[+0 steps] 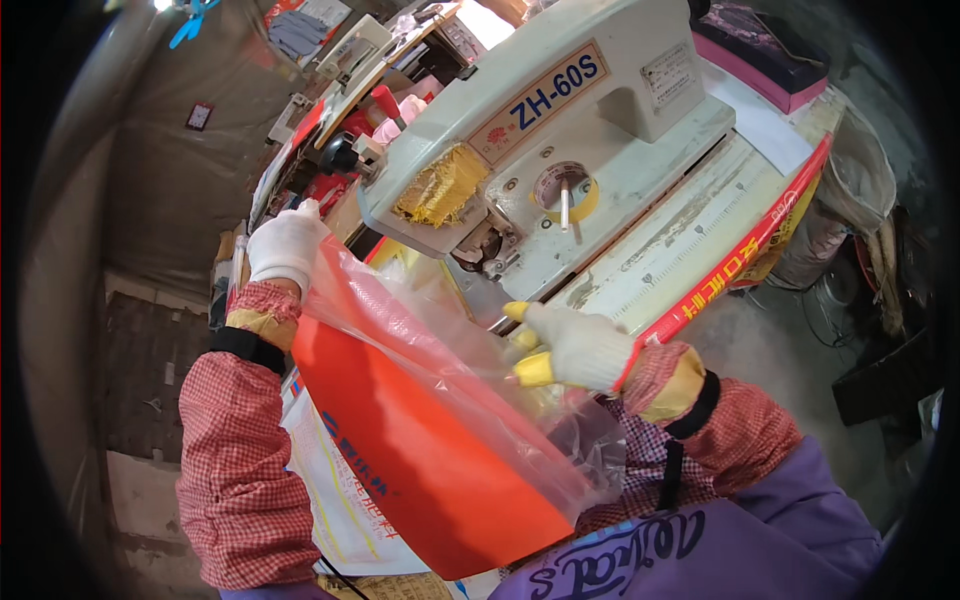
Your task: Sewing the edges of large plastic bags using an industrial sewing machine in a manufacturing environment.
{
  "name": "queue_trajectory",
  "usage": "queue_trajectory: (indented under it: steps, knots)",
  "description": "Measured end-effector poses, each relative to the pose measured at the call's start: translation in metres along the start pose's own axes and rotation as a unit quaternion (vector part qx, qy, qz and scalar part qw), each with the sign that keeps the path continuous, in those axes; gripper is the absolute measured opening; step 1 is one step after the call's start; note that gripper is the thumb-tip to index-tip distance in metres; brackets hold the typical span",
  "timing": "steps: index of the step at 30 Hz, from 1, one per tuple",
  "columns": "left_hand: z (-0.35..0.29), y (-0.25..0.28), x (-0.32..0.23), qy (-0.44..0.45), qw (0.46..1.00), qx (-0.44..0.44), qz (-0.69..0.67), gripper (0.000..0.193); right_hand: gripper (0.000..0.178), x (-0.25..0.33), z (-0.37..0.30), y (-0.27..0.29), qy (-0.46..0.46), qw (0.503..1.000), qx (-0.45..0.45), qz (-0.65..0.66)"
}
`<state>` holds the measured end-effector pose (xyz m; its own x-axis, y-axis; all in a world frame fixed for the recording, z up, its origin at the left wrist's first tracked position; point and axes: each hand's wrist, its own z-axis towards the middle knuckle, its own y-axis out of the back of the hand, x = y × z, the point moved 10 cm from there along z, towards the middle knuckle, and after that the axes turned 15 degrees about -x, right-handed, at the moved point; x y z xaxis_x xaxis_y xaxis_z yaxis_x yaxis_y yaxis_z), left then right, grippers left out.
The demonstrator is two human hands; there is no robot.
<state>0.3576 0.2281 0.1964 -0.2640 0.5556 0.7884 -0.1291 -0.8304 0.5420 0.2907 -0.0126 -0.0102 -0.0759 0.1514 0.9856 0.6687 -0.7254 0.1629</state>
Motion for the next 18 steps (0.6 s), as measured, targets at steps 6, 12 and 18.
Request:
queue_trajectory:
  steps: [6,12,18]
  knots:
    - [-0.001,0.005,-0.004,-0.025,1.0,0.009,0.011,0.022,0.066,0.018,-0.014,-0.047,-0.045,0.991,0.026,0.123]
    - [0.0,0.002,-0.004,-0.024,0.999,0.038,-0.017,0.023,0.038,-0.015,0.004,-0.084,-0.033,0.988,0.092,-0.118]
    - [0.017,-0.026,0.03,0.063,0.988,0.108,-0.092,0.02,0.033,0.038,0.006,-0.084,0.204,0.963,-0.061,-0.164]
